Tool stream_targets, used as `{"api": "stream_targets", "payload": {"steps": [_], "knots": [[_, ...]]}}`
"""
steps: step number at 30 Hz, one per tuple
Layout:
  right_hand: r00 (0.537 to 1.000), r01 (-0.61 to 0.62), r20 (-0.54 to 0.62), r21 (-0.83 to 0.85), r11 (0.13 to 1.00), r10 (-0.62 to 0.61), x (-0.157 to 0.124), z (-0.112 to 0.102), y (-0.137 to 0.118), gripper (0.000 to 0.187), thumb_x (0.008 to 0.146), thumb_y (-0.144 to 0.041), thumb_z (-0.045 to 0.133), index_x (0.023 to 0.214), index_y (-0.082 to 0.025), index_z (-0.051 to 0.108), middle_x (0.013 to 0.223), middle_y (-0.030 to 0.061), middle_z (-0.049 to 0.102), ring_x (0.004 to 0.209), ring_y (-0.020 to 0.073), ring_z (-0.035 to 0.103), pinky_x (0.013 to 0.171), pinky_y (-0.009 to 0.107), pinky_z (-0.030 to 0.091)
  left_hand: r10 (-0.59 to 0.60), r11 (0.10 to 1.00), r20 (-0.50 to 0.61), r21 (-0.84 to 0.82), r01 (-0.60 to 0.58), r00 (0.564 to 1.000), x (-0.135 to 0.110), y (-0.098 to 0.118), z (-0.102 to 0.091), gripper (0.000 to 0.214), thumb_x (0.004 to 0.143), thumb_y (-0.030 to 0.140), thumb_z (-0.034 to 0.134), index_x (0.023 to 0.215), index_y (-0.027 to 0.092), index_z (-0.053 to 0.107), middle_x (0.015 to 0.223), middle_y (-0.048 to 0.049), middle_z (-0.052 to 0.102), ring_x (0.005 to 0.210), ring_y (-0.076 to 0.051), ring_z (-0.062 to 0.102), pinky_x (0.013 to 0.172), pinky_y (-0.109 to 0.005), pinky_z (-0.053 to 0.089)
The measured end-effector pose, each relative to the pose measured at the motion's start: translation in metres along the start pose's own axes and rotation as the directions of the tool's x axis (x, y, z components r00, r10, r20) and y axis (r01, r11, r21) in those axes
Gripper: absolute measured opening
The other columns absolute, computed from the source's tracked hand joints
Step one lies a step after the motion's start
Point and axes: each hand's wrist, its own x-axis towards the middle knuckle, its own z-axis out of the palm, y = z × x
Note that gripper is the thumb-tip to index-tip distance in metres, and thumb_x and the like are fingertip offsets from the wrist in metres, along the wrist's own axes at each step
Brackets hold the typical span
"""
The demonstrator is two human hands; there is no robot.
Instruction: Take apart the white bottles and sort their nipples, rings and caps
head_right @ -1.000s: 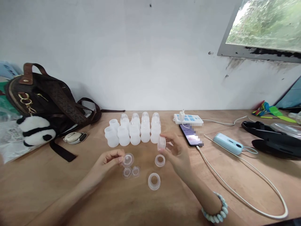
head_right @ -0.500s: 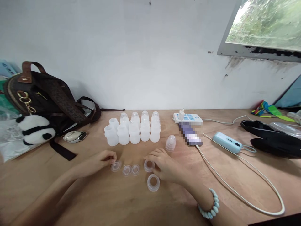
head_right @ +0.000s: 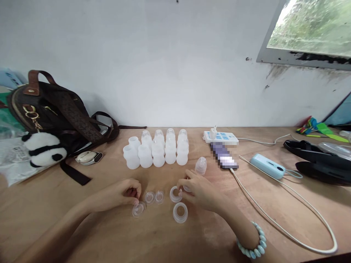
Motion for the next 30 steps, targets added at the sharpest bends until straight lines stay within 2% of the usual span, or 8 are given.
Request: {"api": "stream_targets", "payload": {"steps": [8, 15, 19, 22, 24, 26, 28, 30], "knots": [[0.999, -0.034, 0.022, -0.056, 0.998, 0.035, -0.003, -0.001, -0.003, 0.018, 0.082, -0.003, 0.054, 0.084, -0.020, 0.049, 0.094, 0.0027, 0.054, 0.066, 0.0128, 0.050, 0.058, 0.026, 0.038, 0.015, 1.000, -0.015, -0.013, -0.015, 1.000, 0.001, 0.001, 0.001, 0.024, 0.086, 0.040, 0.056, 0.076, 0.018, 0.061, 0.072, 0.0017, 0.056, 0.067, -0.016, 0.049, 0.061, -0.025, 0.037], [0.995, -0.074, 0.067, 0.059, 0.996, 0.070, -0.003, -0.008, -0.011, 0.025, 0.074, 0.002, 0.049, 0.081, -0.021, 0.045, 0.079, -0.0013, 0.057, 0.067, 0.0139, 0.052, 0.059, 0.025, 0.035, 0.016, 1.000, -0.023, -0.015, -0.016, 1.000, -0.001, 0.005, 0.000, 0.025, 0.088, 0.039, 0.053, 0.075, 0.018, 0.058, 0.071, 0.0023, 0.055, 0.067, -0.016, 0.049, 0.061, -0.025, 0.036], [0.996, -0.091, 0.037, 0.124, 0.988, 0.087, -0.003, -0.009, -0.009, 0.024, 0.073, 0.002, 0.046, 0.081, -0.021, 0.047, 0.073, -0.0023, 0.055, 0.063, 0.0135, 0.049, 0.056, 0.024, 0.034, 0.077, 0.997, -0.168, 0.004, -0.078, 0.983, -0.001, 0.010, 0.000, 0.026, 0.091, 0.038, 0.049, 0.076, 0.018, 0.059, 0.069, 0.0024, 0.055, 0.065, -0.015, 0.049, 0.060, -0.025, 0.036], [0.996, -0.082, -0.020, 0.191, 0.978, 0.088, -0.003, -0.007, -0.005, 0.021, 0.077, 0.000, 0.045, 0.081, -0.021, 0.046, 0.074, -0.0020, 0.055, 0.061, 0.0129, 0.047, 0.055, 0.024, 0.035, 0.217, 0.974, -0.438, 0.155, -0.164, 0.872, 0.004, 0.020, -0.010, 0.025, 0.093, 0.035, 0.045, 0.081, 0.019, 0.060, 0.073, 0.0007, 0.059, 0.068, -0.017, 0.054, 0.065, -0.028, 0.041], [0.994, -0.060, -0.075, 0.216, 0.975, 0.078, -0.002, -0.005, -0.002, 0.018, 0.081, -0.003, 0.044, 0.081, -0.021, 0.046, 0.073, -0.0021, 0.055, 0.061, 0.0128, 0.046, 0.055, 0.025, 0.036, 0.332, 0.932, -0.600, 0.328, -0.155, 0.728, 0.013, 0.027, -0.026, 0.021, 0.093, 0.032, 0.046, 0.088, 0.018, 0.061, 0.081, -0.0025, 0.064, 0.077, -0.020, 0.058, 0.074, -0.032, 0.044], [0.988, -0.031, -0.141, 0.216, 0.976, 0.063, -0.001, -0.002, 0.000, 0.015, 0.085, -0.007, 0.043, 0.081, -0.021, 0.046, 0.072, -0.0018, 0.055, 0.061, 0.0133, 0.047, 0.056, 0.025, 0.037, 0.380, 0.883, -0.701, 0.469, -0.012, 0.603, 0.027, 0.032, -0.044, 0.022, 0.092, 0.030, 0.048, 0.102, 0.016, 0.061, 0.097, -0.0075, 0.067, 0.090, -0.025, 0.059, 0.085, -0.038, 0.044], [0.979, -0.008, -0.198, 0.209, 0.978, 0.050, -0.001, 0.000, 0.002, 0.013, 0.086, -0.009, 0.043, 0.081, -0.021, 0.047, 0.073, -0.0008, 0.055, 0.063, 0.0141, 0.049, 0.057, 0.026, 0.038, 0.355, 0.845, -0.730, 0.517, 0.133, 0.584, 0.046, 0.034, -0.062, 0.030, 0.090, 0.027, 0.051, 0.116, 0.013, 0.059, 0.119, -0.0122, 0.065, 0.107, -0.030, 0.057, 0.096, -0.043, 0.040], [0.969, -0.001, -0.244, 0.204, 0.979, 0.052, -0.001, 0.001, 0.004, 0.013, 0.086, -0.011, 0.044, 0.081, -0.021, 0.049, 0.072, 0.0004, 0.057, 0.063, 0.0148, 0.051, 0.057, 0.026, 0.039, 0.294, 0.833, -0.720, 0.515, 0.200, 0.628, 0.065, 0.033, -0.074, 0.041, 0.088, 0.028, 0.056, 0.125, 0.010, 0.056, 0.130, -0.0161, 0.062, 0.118, -0.034, 0.053, 0.099, -0.045, 0.039]]}}
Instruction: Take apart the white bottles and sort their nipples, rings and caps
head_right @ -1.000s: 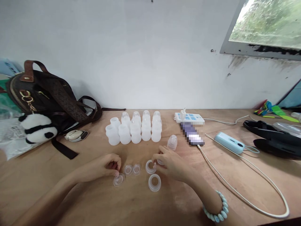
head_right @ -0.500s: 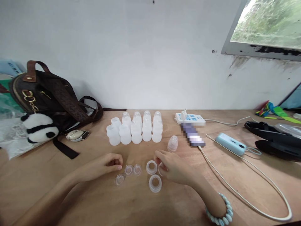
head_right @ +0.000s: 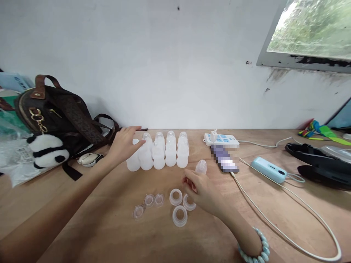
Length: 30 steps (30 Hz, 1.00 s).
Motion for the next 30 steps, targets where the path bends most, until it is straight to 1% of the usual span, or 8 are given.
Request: {"api": "stream_targets", "payload": {"steps": [4, 7, 11, 15, 18, 22, 25, 30], "knots": [[0.998, 0.026, -0.065, -0.014, 1.000, -0.026, -0.001, -0.002, 0.001, 0.012, 0.086, -0.012, 0.044, 0.079, -0.020, 0.051, 0.072, 0.0020, 0.059, 0.064, 0.0151, 0.053, 0.057, 0.026, 0.041, -0.007, 1.000, 0.091, -0.004, 0.007, 0.996, 0.021, 0.000, 0.011, 0.030, 0.084, 0.029, 0.063, 0.109, 0.013, 0.068, 0.111, -0.0141, 0.074, 0.107, -0.036, 0.062, 0.092, -0.046, 0.043], [0.991, 0.063, -0.115, -0.013, 0.998, -0.064, -0.001, -0.005, 0.000, 0.012, 0.085, -0.012, 0.044, 0.080, -0.021, 0.051, 0.072, 0.0018, 0.060, 0.064, 0.0155, 0.055, 0.057, 0.026, 0.042, -0.028, 1.000, 0.050, -0.008, 0.028, 0.998, 0.028, 0.005, -0.003, 0.029, 0.086, 0.029, 0.062, 0.110, 0.014, 0.069, 0.108, -0.0124, 0.074, 0.107, -0.034, 0.063, 0.095, -0.047, 0.041], [0.980, 0.099, -0.173, 0.020, 0.995, -0.094, 0.000, -0.007, -0.003, 0.012, 0.086, -0.012, 0.045, 0.082, -0.021, 0.051, 0.073, 0.0014, 0.060, 0.067, 0.0159, 0.056, 0.059, 0.028, 0.044, -0.004, 0.996, -0.251, -0.090, -0.020, 0.968, 0.029, 0.021, -0.048, 0.030, 0.086, 0.030, 0.064, 0.113, 0.015, 0.065, 0.111, -0.0098, 0.071, 0.108, -0.030, 0.061, 0.098, -0.047, 0.040], [0.979, 0.082, -0.198, 0.146, 0.986, -0.052, 0.000, -0.005, -0.006, 0.009, 0.089, -0.015, 0.049, 0.084, -0.021, 0.053, 0.076, 0.0008, 0.059, 0.068, 0.0157, 0.057, 0.063, 0.029, 0.046, 0.251, 0.922, -0.457, -0.155, -0.354, 0.853, 0.007, 0.047, -0.076, 0.034, 0.092, 0.030, 0.057, 0.124, 0.020, 0.057, 0.115, -0.0082, 0.061, 0.107, -0.026, 0.059, 0.096, -0.041, 0.046], [0.984, 0.054, -0.179, 0.332, 0.942, 0.007, -0.002, -0.001, -0.007, 0.009, 0.093, -0.023, 0.051, 0.102, -0.022, 0.053, 0.081, 0.0002, 0.058, 0.071, 0.0156, 0.059, 0.066, 0.030, 0.048, 0.458, 0.864, -0.191, -0.134, -0.486, 0.868, -0.025, 0.067, -0.062, 0.035, 0.097, 0.034, 0.053, 0.130, 0.024, 0.053, 0.118, -0.0080, 0.052, 0.088, -0.020, 0.063, 0.079, -0.036, 0.054], [0.996, 0.021, -0.081, 0.576, 0.817, 0.032, -0.002, 0.009, -0.009, 0.032, 0.095, -0.034, 0.053, 0.124, -0.025, 0.042, 0.090, 0.0002, 0.060, 0.073, 0.0149, 0.059, 0.068, 0.030, 0.049, 0.701, 0.713, 0.029, -0.014, -0.701, 0.712, -0.064, 0.087, -0.016, 0.038, 0.097, 0.022, 0.051, 0.135, 0.021, 0.046, 0.112, -0.0100, 0.057, 0.081, -0.021, 0.062, 0.073, -0.035, 0.054], [0.997, -0.033, -0.042, 0.581, 0.814, 0.070, -0.001, 0.017, -0.010, 0.020, 0.092, -0.035, 0.059, 0.107, -0.023, 0.051, 0.088, 0.0000, 0.059, 0.072, 0.0140, 0.055, 0.061, 0.026, 0.044, 0.765, 0.643, 0.048, -0.001, -0.766, 0.642, -0.079, 0.094, 0.004, 0.030, 0.097, 0.013, 0.047, 0.127, 0.013, 0.048, 0.111, -0.0123, 0.061, 0.093, -0.024, 0.063, 0.081, -0.036, 0.053], [0.988, -0.022, -0.112, 0.584, 0.811, 0.107, 0.000, 0.020, -0.010, 0.021, 0.090, -0.039, 0.061, 0.086, -0.021, 0.051, 0.072, -0.0031, 0.052, 0.062, 0.0119, 0.047, 0.054, 0.024, 0.038, 0.690, 0.704, 0.094, 0.143, -0.696, 0.718, -0.084, 0.089, 0.005, 0.017, 0.094, 0.011, 0.046, 0.109, 0.011, 0.056, 0.094, -0.0097, 0.067, 0.077, -0.024, 0.066, 0.066, -0.035, 0.052]]}}
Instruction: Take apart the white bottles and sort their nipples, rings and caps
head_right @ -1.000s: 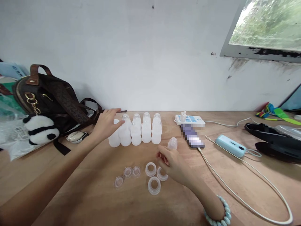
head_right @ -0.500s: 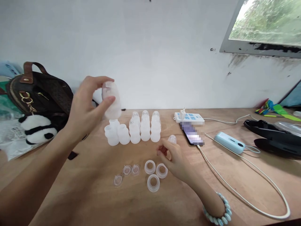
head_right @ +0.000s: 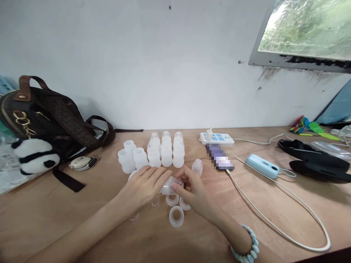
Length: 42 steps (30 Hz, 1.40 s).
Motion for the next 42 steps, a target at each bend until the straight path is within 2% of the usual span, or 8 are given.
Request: {"api": "stream_targets", "payload": {"steps": [8, 12, 15, 17, 22, 27, 32, 42], "knots": [[0.967, 0.254, 0.063, -0.287, 0.924, -0.247, -0.003, -0.019, -0.019, 0.027, 0.089, -0.046, 0.064, 0.096, -0.020, 0.068, 0.069, 0.0007, 0.062, 0.060, 0.0139, 0.054, 0.052, 0.025, 0.039, -0.186, 0.861, 0.310, -0.406, 0.307, 0.932, -0.001, -0.003, -0.042, 0.013, 0.084, 0.031, 0.064, 0.087, 0.019, 0.057, 0.081, -0.0004, 0.069, 0.070, -0.021, 0.067, 0.057, -0.029, 0.047], [0.942, 0.329, 0.063, -0.372, 0.868, -0.330, -0.001, -0.029, -0.032, 0.026, 0.090, -0.046, 0.062, 0.097, -0.022, 0.071, 0.072, 0.0023, 0.068, 0.064, 0.0163, 0.061, 0.054, 0.026, 0.045, -0.129, 0.332, 0.553, -0.758, 0.561, 0.823, -0.003, -0.013, -0.051, 0.018, 0.079, 0.036, 0.068, 0.085, 0.022, 0.059, 0.069, 0.0045, 0.063, 0.058, -0.016, 0.062, 0.047, -0.023, 0.041], [0.918, 0.264, -0.168, -0.418, 0.869, -0.360, 0.003, -0.055, -0.035, 0.024, 0.091, -0.044, 0.060, 0.100, -0.024, 0.069, 0.084, 0.0049, 0.070, 0.069, 0.0181, 0.063, 0.059, 0.030, 0.050, 0.098, -0.126, 0.634, -0.757, 0.641, 0.767, -0.017, -0.028, -0.043, 0.020, 0.081, 0.039, 0.067, 0.089, 0.022, 0.060, 0.065, 0.0051, 0.060, 0.053, -0.015, 0.061, 0.048, -0.024, 0.047], [0.881, 0.158, -0.336, -0.456, 0.876, -0.333, 0.006, -0.078, -0.033, 0.025, 0.091, -0.041, 0.058, 0.109, -0.025, 0.066, 0.094, 0.0062, 0.068, 0.071, 0.0178, 0.061, 0.062, 0.032, 0.052, 0.011, -0.238, 0.649, -0.737, 0.632, 0.761, -0.029, -0.037, -0.034, 0.025, 0.080, 0.040, 0.069, 0.091, 0.021, 0.057, 0.068, 0.0047, 0.061, 0.054, -0.014, 0.061, 0.051, -0.025, 0.050], [0.974, -0.049, -0.182, -0.752, 0.658, -0.135, 0.002, -0.105, -0.019, 0.029, 0.086, -0.041, 0.061, 0.109, -0.024, 0.063, 0.090, 0.0053, 0.062, 0.067, 0.0179, 0.057, 0.062, 0.033, 0.049, -0.427, 0.012, 0.482, -0.843, 0.538, 0.765, -0.050, -0.042, -0.014, 0.029, 0.081, 0.040, 0.068, 0.098, 0.020, 0.056, 0.084, -0.0003, 0.063, 0.075, -0.019, 0.063, 0.068, -0.031, 0.054], [0.997, -0.070, -0.046, -0.831, 0.551, 0.058, -0.010, -0.079, -0.003, 0.017, 0.081, -0.030, 0.062, 0.093, -0.024, 0.051, 0.081, 0.0004, 0.062, 0.066, 0.0177, 0.058, 0.056, 0.028, 0.043, -0.538, 0.245, 0.375, -0.788, 0.565, 0.755, -0.061, -0.038, 0.001, 0.043, 0.085, 0.040, 0.066, 0.118, 0.023, 0.045, 0.107, -0.0049, 0.061, 0.095, -0.023, 0.062, 0.084, -0.039, 0.053], [0.994, -0.058, -0.095, -0.879, 0.473, -0.053, -0.008, -0.058, 0.000, 0.021, 0.079, -0.029, 0.065, 0.084, -0.025, 0.045, 0.077, -0.0007, 0.060, 0.058, 0.0179, 0.054, 0.050, 0.026, 0.035, -0.618, 0.434, 0.232, -0.695, 0.572, 0.751, -0.067, -0.035, 0.010, 0.042, 0.086, 0.032, 0.060, 0.120, 0.024, 0.037, 0.114, -0.0082, 0.060, 0.097, -0.025, 0.063, 0.084, -0.042, 0.052], [0.980, 0.050, 0.193, -0.496, 0.867, 0.053, 0.009, 0.000, -0.027, 0.026, 0.091, -0.037, 0.060, 0.112, -0.023, 0.054, 0.078, 0.0004, 0.066, 0.066, 0.0164, 0.060, 0.059, 0.027, 0.044, -0.212, 0.975, -0.192, -0.103, 0.195, 0.958, -0.060, -0.023, 0.003, 0.037, 0.091, 0.012, 0.048, 0.125, 0.020, 0.060, 0.101, -0.0086, 0.071, 0.085, -0.025, 0.067, 0.078, -0.039, 0.051]]}}
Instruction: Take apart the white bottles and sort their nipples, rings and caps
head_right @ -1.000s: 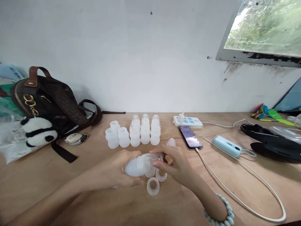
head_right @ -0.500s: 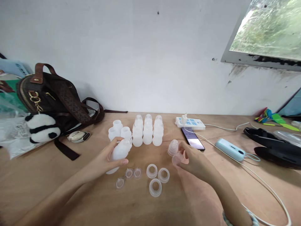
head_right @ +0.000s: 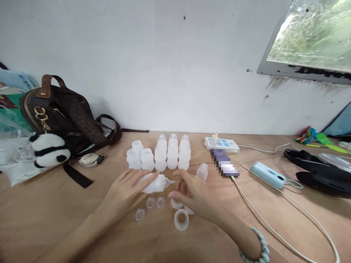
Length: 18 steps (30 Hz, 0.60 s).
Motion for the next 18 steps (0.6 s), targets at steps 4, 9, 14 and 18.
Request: {"api": "stream_targets", "payload": {"steps": [4, 9, 14, 18], "knots": [[0.998, -0.048, -0.014, 0.263, 0.964, 0.053, 0.008, 0.029, -0.008, 0.023, 0.088, -0.039, 0.063, 0.099, -0.021, 0.053, 0.069, -0.0036, 0.060, 0.058, 0.0131, 0.054, 0.052, 0.023, 0.040, 0.140, 0.982, -0.080, 0.135, -0.128, 0.987, -0.004, 0.006, 0.002, 0.040, 0.096, 0.011, 0.046, 0.133, 0.020, 0.056, 0.100, -0.0092, 0.072, 0.084, -0.024, 0.068, 0.080, -0.039, 0.052], [0.995, 0.007, -0.099, 0.282, 0.959, 0.022, 0.006, 0.039, -0.004, 0.024, 0.088, -0.041, 0.063, 0.085, -0.021, 0.049, 0.063, -0.0056, 0.051, 0.055, 0.0110, 0.045, 0.048, 0.022, 0.035, 0.139, 0.989, -0.112, -0.037, -0.143, 0.984, -0.007, 0.007, 0.002, 0.043, 0.103, 0.027, 0.040, 0.141, 0.007, 0.044, 0.100, -0.0139, 0.074, 0.086, -0.025, 0.071, 0.075, -0.037, 0.057], [0.915, 0.381, -0.115, -0.073, 0.922, -0.387, 0.006, 0.029, 0.011, 0.012, 0.096, -0.029, 0.054, 0.105, -0.021, 0.055, 0.087, 0.0040, 0.064, 0.073, 0.0170, 0.059, 0.064, 0.029, 0.050, 0.008, 0.953, -0.020, -0.301, -0.014, 1.000, -0.008, 0.005, 0.004, 0.051, 0.100, 0.044, 0.047, 0.143, 0.019, 0.041, 0.102, -0.0103, 0.074, 0.086, -0.024, 0.072, 0.074, -0.037, 0.060], [0.773, 0.572, -0.147, -0.261, 0.778, -0.617, 0.008, 0.027, 0.016, 0.032, 0.099, -0.021, 0.048, 0.131, -0.025, 0.045, 0.124, 0.0124, 0.060, 0.106, 0.0250, 0.059, 0.087, 0.043, 0.052, -0.020, 0.934, 0.002, -0.356, 0.020, 1.000, -0.009, 0.005, 0.009, 0.053, 0.097, 0.051, 0.050, 0.140, 0.021, 0.043, 0.104, -0.0106, 0.074, 0.086, -0.025, 0.073, 0.072, -0.037, 0.061]]}}
